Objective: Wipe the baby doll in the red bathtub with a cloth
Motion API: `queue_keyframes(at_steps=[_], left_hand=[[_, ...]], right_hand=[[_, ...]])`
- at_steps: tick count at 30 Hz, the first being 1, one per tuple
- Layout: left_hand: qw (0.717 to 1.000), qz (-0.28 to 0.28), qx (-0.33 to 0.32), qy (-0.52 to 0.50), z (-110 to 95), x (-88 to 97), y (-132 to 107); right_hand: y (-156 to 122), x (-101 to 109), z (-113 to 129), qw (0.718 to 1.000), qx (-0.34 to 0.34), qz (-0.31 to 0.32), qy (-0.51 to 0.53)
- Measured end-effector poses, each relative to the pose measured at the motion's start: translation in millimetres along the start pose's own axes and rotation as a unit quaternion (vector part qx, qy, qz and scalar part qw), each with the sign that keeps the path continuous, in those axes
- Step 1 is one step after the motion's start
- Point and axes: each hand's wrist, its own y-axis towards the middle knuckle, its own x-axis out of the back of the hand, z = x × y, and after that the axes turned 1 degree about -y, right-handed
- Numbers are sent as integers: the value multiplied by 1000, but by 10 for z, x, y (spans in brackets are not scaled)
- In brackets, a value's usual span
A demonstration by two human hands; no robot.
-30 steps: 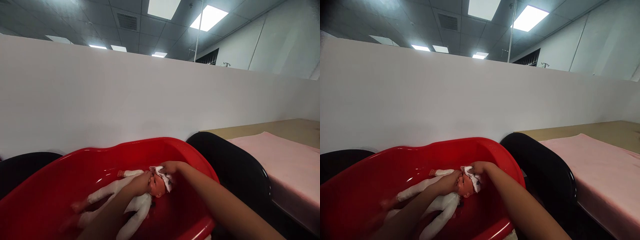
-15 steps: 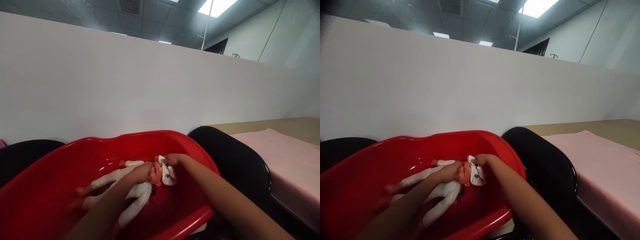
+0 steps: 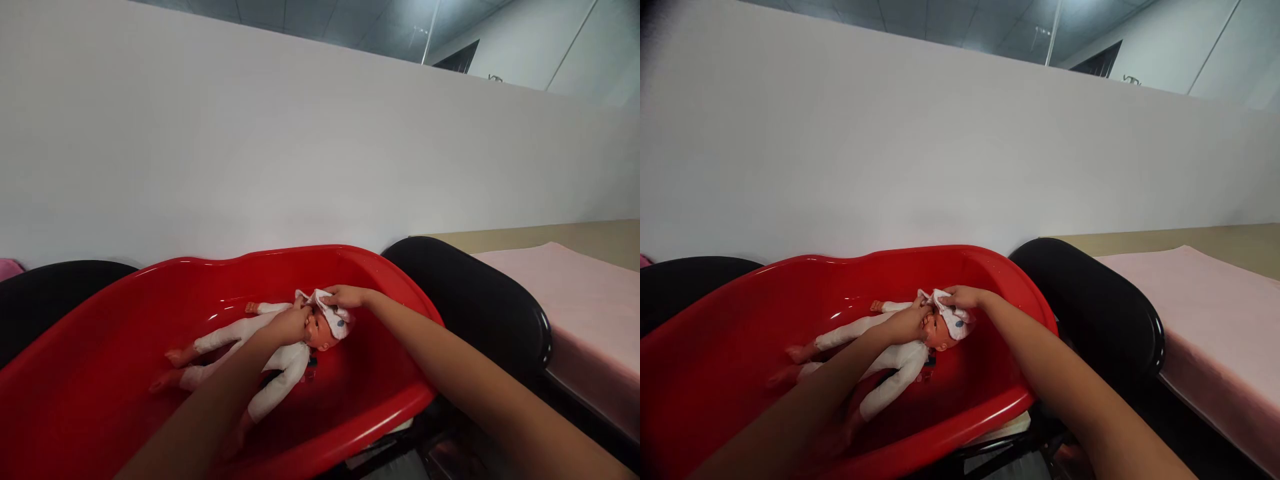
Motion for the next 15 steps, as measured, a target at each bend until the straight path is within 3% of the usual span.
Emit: queue_keyframes(at_steps=[5,8,11,15], left_hand=[[995,-58,-34,77,35,-84,56],[993,-70,-67,73,7,-111,41],[994,-90,-56,16,14,-129,2],[994,-104,-35,-15,47,-112,1]], right_hand=[[-51,-43,202,977,32,-67,202],[-88,-63,293,956,32,-56,288],[-101,-74,308,957,26,-35,286],[-84,-63,242,971,22,-87,219]])
